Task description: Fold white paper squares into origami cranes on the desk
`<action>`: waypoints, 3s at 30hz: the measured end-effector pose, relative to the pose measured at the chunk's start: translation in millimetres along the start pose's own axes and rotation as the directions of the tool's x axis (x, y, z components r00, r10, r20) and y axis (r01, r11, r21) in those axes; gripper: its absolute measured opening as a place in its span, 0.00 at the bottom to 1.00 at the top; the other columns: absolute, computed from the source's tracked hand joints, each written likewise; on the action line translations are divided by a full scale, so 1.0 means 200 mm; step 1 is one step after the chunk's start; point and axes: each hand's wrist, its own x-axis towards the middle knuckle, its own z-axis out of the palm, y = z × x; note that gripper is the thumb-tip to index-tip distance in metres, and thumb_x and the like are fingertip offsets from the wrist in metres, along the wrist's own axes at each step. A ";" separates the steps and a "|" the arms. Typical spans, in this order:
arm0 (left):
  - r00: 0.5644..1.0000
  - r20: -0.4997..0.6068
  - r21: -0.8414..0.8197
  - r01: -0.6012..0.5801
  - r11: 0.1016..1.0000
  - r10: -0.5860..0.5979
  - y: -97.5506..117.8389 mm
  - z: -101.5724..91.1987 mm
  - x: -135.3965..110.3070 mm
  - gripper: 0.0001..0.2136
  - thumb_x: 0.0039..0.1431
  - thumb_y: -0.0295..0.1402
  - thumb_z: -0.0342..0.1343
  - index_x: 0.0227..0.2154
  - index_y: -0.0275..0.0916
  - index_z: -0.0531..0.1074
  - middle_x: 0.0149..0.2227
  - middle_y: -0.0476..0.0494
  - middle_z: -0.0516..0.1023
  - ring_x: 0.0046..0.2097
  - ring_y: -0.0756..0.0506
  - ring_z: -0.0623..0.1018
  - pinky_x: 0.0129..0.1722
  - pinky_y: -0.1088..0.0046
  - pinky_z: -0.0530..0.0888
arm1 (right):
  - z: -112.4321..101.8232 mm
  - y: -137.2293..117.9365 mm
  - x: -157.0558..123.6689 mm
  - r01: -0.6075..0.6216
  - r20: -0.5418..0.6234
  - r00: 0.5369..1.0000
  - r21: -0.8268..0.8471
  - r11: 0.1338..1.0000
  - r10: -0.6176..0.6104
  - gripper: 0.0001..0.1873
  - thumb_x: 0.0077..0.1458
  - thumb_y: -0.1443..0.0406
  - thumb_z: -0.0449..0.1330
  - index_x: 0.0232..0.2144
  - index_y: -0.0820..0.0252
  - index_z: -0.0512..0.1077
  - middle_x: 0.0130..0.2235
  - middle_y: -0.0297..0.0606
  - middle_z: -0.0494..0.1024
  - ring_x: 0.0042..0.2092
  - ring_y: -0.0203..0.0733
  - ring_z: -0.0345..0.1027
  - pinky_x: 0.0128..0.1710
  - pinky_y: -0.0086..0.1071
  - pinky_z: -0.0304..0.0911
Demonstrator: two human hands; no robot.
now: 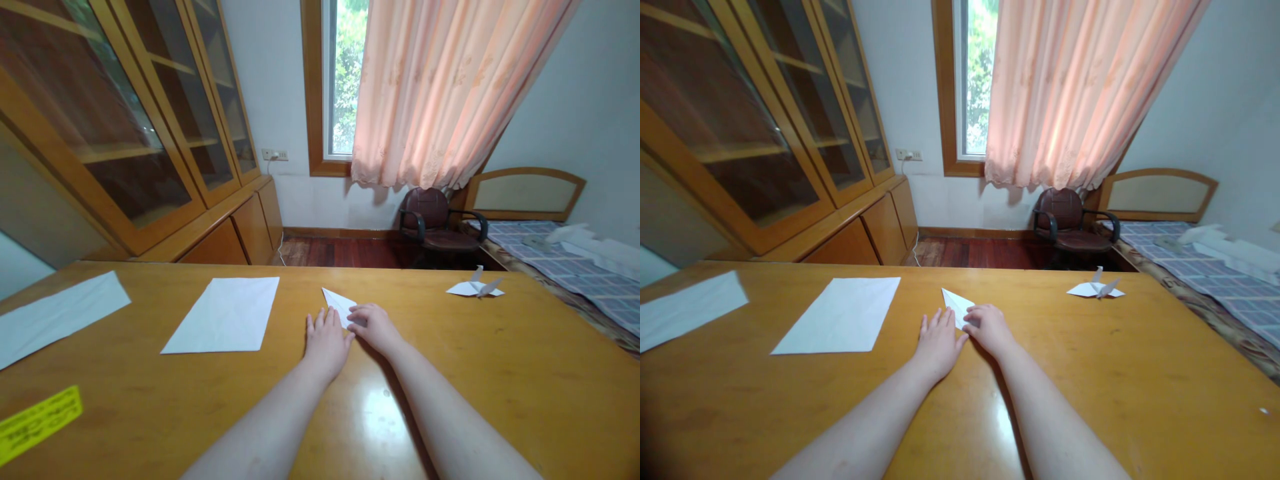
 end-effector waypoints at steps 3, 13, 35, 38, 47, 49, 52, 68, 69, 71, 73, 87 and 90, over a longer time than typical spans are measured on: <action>0.999 -0.023 0.000 0.036 0.999 -0.036 -0.01 0.00 0.01 0.29 0.60 0.47 0.42 0.59 0.33 0.57 0.63 0.34 0.57 0.64 0.34 0.52 0.61 0.46 0.47 | 0.00 0.00 0.00 0.001 -0.007 1.000 -0.006 1.000 -0.001 0.10 0.45 0.63 0.64 0.34 0.53 0.78 0.45 0.38 0.77 0.47 0.45 0.68 0.50 0.40 0.58; 0.999 -0.030 0.014 0.040 0.999 -0.039 -0.03 -0.02 0.01 0.27 0.61 0.46 0.41 0.59 0.38 0.58 0.65 0.39 0.52 0.65 0.34 0.48 0.61 0.46 0.48 | 0.00 -0.01 0.00 0.009 -0.010 1.000 -0.016 1.000 -0.009 0.11 0.45 0.63 0.64 0.35 0.53 0.78 0.45 0.37 0.77 0.47 0.44 0.68 0.50 0.39 0.58; 0.977 -0.013 -0.012 -0.215 0.977 0.215 -0.04 0.08 0.01 0.29 0.63 0.45 0.37 0.63 0.36 0.49 0.66 0.42 0.50 0.66 0.40 0.46 0.63 0.52 0.46 | 0.01 0.02 0.00 0.009 -0.015 1.000 0.044 0.999 -0.009 0.15 0.43 0.61 0.66 0.37 0.53 0.78 0.45 0.38 0.78 0.47 0.45 0.68 0.51 0.39 0.58; 0.973 0.005 -0.013 -0.229 0.973 0.229 -0.04 0.09 0.02 0.29 0.63 0.45 0.37 0.63 0.35 0.47 0.66 0.41 0.48 0.66 0.41 0.48 0.63 0.51 0.47 | 0.00 0.02 0.00 0.020 -0.012 1.000 0.043 0.999 -0.019 0.14 0.43 0.61 0.65 0.37 0.53 0.78 0.45 0.38 0.78 0.47 0.45 0.68 0.51 0.39 0.58; 0.980 0.004 -0.039 -0.199 0.979 0.199 -0.05 0.05 0.01 0.28 0.62 0.47 0.38 0.62 0.40 0.50 0.65 0.42 0.52 0.65 0.39 0.50 0.61 0.45 0.47 | -0.02 -0.02 -0.01 0.039 -0.023 0.999 0.032 0.999 -0.039 0.08 0.49 0.64 0.60 0.33 0.53 0.78 0.41 0.36 0.79 0.44 0.42 0.69 0.50 0.37 0.57; 0.982 0.001 -0.060 -0.189 0.980 0.190 -0.05 0.04 0.01 0.27 0.63 0.47 0.38 0.62 0.41 0.52 0.64 0.43 0.54 0.65 0.40 0.52 0.61 0.45 0.47 | -0.01 -0.03 -0.01 0.048 -0.047 0.998 0.039 0.998 -0.046 0.08 0.50 0.65 0.59 0.31 0.54 0.78 0.39 0.36 0.80 0.42 0.41 0.70 0.48 0.36 0.58; 0.984 -0.009 -0.100 -0.180 0.979 0.180 -0.06 0.03 0.02 0.25 0.63 0.45 0.39 0.60 0.41 0.55 0.64 0.43 0.56 0.65 0.40 0.53 0.61 0.47 0.49 | 0.00 -0.02 -0.01 0.025 -0.079 0.997 0.054 0.998 -0.021 0.09 0.52 0.65 0.56 0.32 0.56 0.77 0.37 0.38 0.80 0.41 0.41 0.70 0.46 0.34 0.60; 0.964 -0.061 -0.262 -0.265 0.928 0.258 -0.05 -0.01 0.05 0.16 0.59 0.27 0.48 0.49 0.48 0.69 0.54 0.48 0.70 0.58 0.45 0.66 0.62 0.55 0.51 | -0.01 -0.02 0.00 0.038 -0.032 0.999 0.045 0.998 -0.037 0.14 0.55 0.68 0.52 0.38 0.56 0.76 0.40 0.38 0.79 0.44 0.41 0.69 0.48 0.34 0.59; 0.970 -0.083 -0.260 -0.243 0.935 0.229 -0.05 -0.01 0.05 0.17 0.59 0.27 0.49 0.49 0.47 0.69 0.53 0.47 0.72 0.55 0.46 0.68 0.61 0.57 0.54 | -0.01 -0.03 0.00 0.033 -0.036 0.999 0.036 0.999 -0.032 0.14 0.56 0.68 0.52 0.38 0.55 0.76 0.40 0.37 0.79 0.45 0.42 0.68 0.48 0.34 0.58; 0.981 -0.111 -0.247 -0.184 0.951 0.161 -0.06 -0.02 0.05 0.15 0.59 0.27 0.48 0.46 0.46 0.71 0.47 0.46 0.75 0.50 0.46 0.72 0.59 0.60 0.58 | -0.02 -0.03 -0.01 0.022 -0.044 0.999 0.017 1.000 -0.021 0.13 0.56 0.67 0.52 0.37 0.55 0.76 0.40 0.36 0.79 0.45 0.41 0.68 0.48 0.35 0.57; 0.987 -0.121 -0.215 -0.131 0.968 0.107 -0.07 -0.03 0.05 0.13 0.60 0.28 0.47 0.42 0.46 0.74 0.43 0.47 0.78 0.48 0.45 0.72 0.58 0.59 0.57 | -0.02 -0.03 -0.01 -0.001 -0.049 0.999 -0.003 1.000 0.001 0.13 0.56 0.68 0.52 0.37 0.54 0.76 0.40 0.36 0.79 0.45 0.41 0.68 0.48 0.35 0.57; 0.990 -0.104 -0.030 -0.101 0.994 0.098 -0.06 0.02 0.03 0.19 0.61 0.39 0.46 0.55 0.45 0.63 0.59 0.44 0.65 0.65 0.36 0.50 0.59 0.38 0.40 | -0.02 -0.03 -0.02 0.008 -0.147 0.989 -0.083 0.997 -0.020 0.10 0.50 0.64 0.60 0.37 0.57 0.76 0.39 0.39 0.78 0.42 0.43 0.66 0.47 0.36 0.58; 0.991 -0.086 -0.056 -0.108 0.993 0.103 -0.07 0.03 0.04 0.19 0.62 0.33 0.42 0.56 0.45 0.62 0.60 0.45 0.63 0.65 0.36 0.51 0.60 0.40 0.42 | -0.02 -0.04 -0.02 0.077 -0.144 0.986 -0.040 0.996 -0.082 0.13 0.49 0.65 0.61 0.39 0.57 0.76 0.45 0.41 0.76 0.48 0.44 0.65 0.52 0.39 0.56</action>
